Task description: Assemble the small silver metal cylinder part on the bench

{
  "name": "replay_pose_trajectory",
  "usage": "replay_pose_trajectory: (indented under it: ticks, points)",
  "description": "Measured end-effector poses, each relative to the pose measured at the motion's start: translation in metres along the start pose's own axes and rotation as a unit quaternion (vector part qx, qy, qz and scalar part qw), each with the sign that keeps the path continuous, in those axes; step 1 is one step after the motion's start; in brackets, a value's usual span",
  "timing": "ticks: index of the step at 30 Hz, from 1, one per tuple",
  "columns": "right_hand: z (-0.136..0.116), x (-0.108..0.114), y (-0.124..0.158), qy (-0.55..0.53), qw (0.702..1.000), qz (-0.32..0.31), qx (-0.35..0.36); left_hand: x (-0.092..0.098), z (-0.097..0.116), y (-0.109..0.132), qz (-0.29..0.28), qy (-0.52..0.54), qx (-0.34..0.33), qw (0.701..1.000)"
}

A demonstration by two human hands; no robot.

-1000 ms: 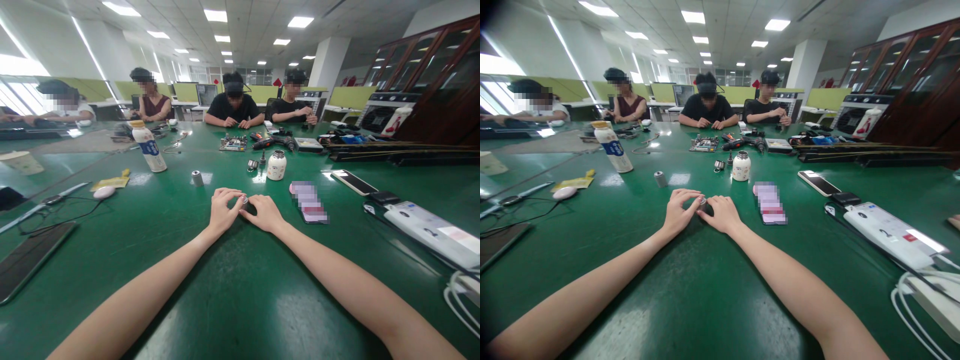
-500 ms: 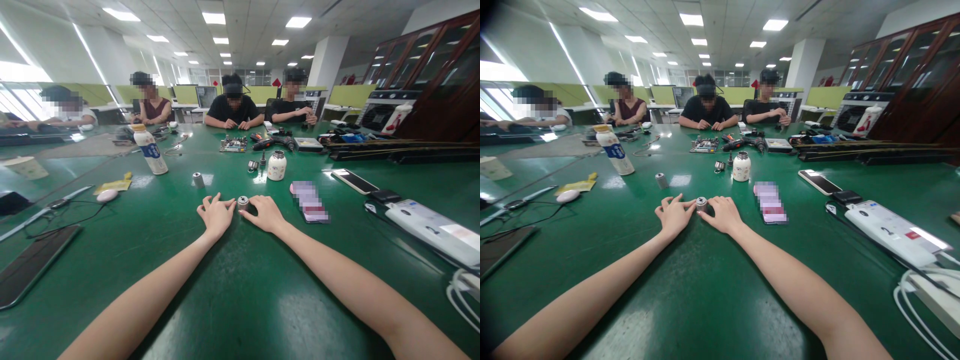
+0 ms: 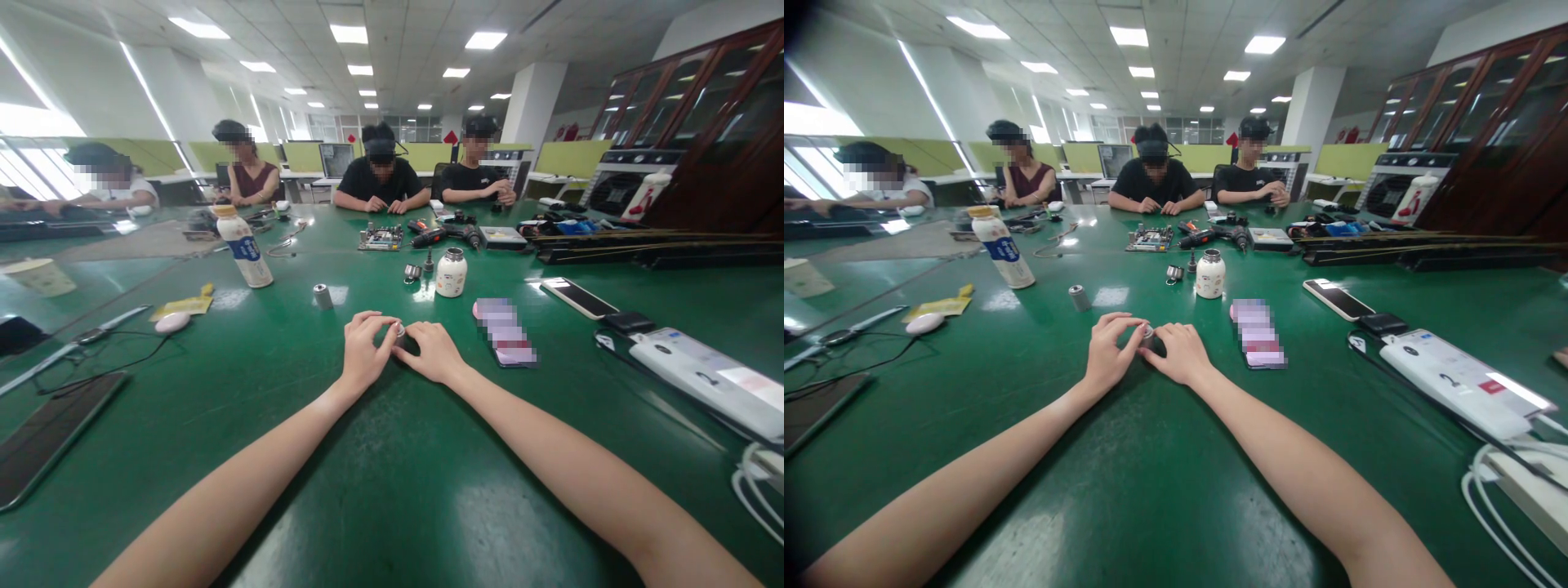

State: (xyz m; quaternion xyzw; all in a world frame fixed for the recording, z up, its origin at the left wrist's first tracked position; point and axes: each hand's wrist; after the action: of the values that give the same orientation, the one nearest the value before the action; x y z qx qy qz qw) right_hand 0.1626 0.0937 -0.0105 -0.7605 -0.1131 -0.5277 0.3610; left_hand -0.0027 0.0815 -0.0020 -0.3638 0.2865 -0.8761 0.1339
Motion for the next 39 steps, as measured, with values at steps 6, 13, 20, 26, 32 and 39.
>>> replay_pose_trajectory:
  ticks: [6,13,20,26,32,39]
  points:
    - [0.000,0.000,0.000,-0.005,1.000,0.001,0.002,0.001,-0.002,-0.002,-0.033,0.027,0.003,0.999]
    - [-0.001,0.001,0.000,0.001,1.000,-0.005,-0.002,0.002,0.000,-0.002,-0.023,0.024,0.007,0.999]
    - [0.000,0.000,0.000,0.002,1.000,-0.007,0.002,0.000,-0.004,-0.006,-0.013,0.063,0.015,0.998]
    - [-0.001,0.000,0.000,0.002,1.000,0.004,-0.002,0.000,-0.004,-0.004,0.095,-0.024,0.116,0.988]
    - [-0.002,0.001,0.000,0.002,1.000,0.003,-0.002,-0.003,-0.011,0.001,-0.010,-0.147,0.207,0.967]
    - [-0.001,0.001,0.000,-0.004,1.000,0.003,-0.001,0.000,-0.004,-0.003,0.089,-0.030,0.097,0.991]
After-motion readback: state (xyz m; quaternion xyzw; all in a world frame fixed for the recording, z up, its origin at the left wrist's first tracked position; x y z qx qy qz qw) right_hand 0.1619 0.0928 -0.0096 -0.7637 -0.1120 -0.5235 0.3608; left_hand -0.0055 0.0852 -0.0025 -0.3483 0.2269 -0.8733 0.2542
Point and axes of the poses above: each hand's wrist, its own y-axis away from the middle knuckle, its own x-axis out of the back of the hand, z = x × y, and after that the axes turned 7 degrees about x, right-handed
